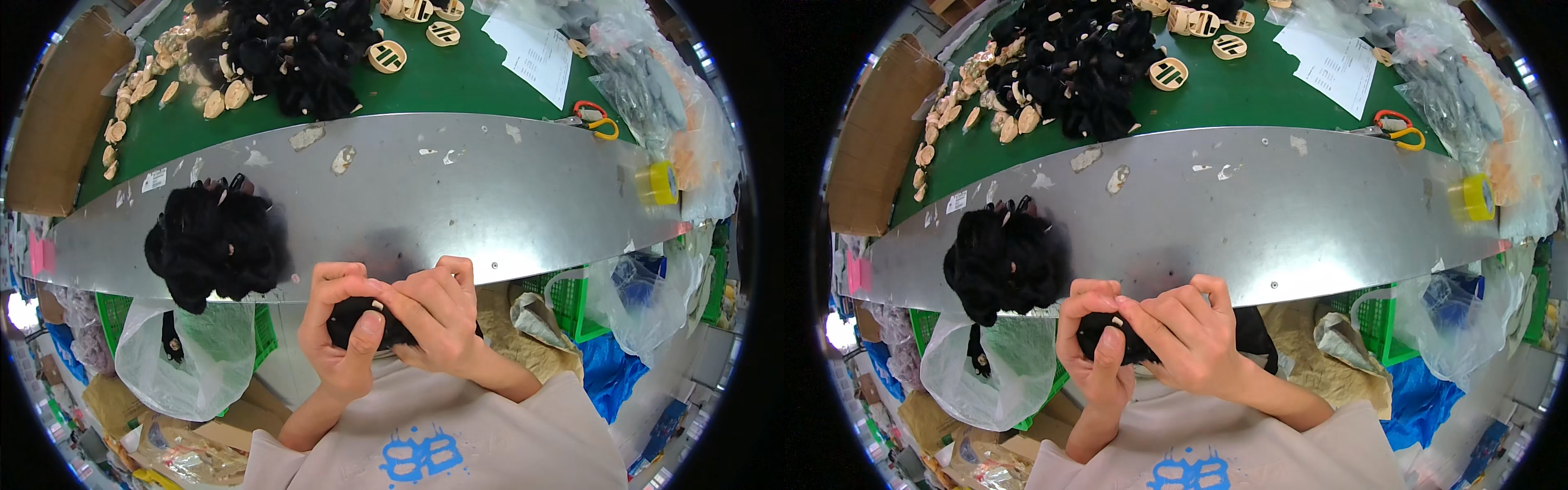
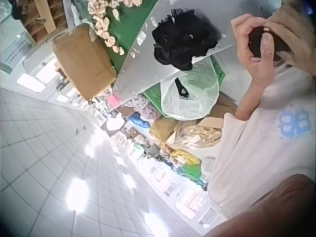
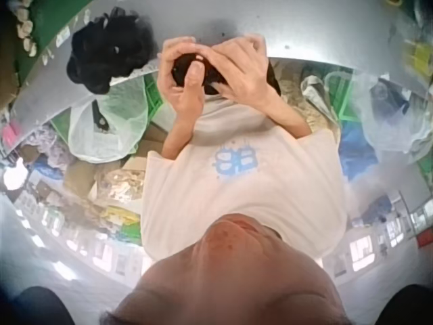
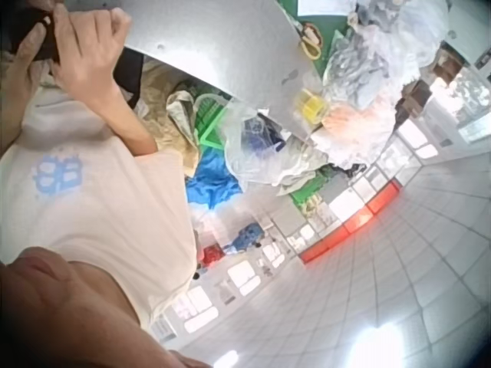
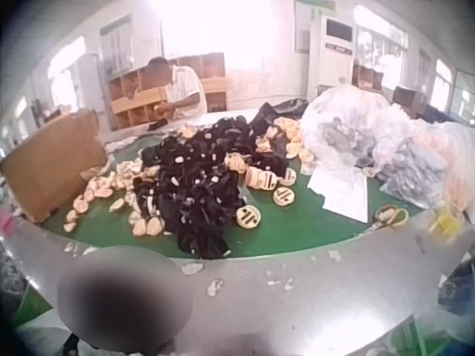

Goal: The person assembles small black plush toys by inserting round beige components into their bodies and securing them with a plastic clip. The person handles each toy one at a time, places the finished items on the table, and repeats the process.

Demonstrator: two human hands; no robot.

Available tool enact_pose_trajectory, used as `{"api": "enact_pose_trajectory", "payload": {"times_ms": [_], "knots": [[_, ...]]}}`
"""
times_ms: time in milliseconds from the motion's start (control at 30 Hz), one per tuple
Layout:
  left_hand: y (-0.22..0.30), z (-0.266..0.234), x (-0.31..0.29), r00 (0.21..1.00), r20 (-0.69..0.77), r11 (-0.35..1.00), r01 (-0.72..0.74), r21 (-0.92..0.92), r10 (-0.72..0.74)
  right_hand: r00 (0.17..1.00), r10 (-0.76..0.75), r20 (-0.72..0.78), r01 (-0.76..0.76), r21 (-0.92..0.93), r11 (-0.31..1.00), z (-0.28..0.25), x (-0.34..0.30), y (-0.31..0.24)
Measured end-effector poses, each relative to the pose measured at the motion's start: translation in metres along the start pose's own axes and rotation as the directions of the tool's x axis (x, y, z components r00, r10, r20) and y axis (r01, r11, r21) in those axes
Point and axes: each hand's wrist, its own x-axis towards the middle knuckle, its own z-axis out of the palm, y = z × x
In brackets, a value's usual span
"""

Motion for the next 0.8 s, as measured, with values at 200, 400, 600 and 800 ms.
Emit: {"api": "enact_pose_trajectory", "payload": {"times_ms": [200,400,600,800], "knots": [[0.006,-0.002,0.001,0.999,0.036,0.997,-0.007,0.078,0.004,1.0,-0.004,0.018,0.004,0.026,1.0,0.0,0.001,0.004],[0.023,-0.015,0.01,0.962,0.261,0.992,0.053,0.116,-0.082,0.977,0.067,0.201,-0.124,0.288,0.95,-0.02,0.006,0.017],[0.009,-0.029,0.015,0.949,0.235,0.976,0.188,0.11,-0.209,0.851,-0.006,0.525,-0.167,0.281,0.945,-0.028,0.02,0.026],[-0.01,-0.029,0.029,0.984,-0.106,0.979,0.154,0.13,-0.141,0.892,0.06,0.448,-0.116,0.1,0.988,-0.028,0.102,0.111]]}}
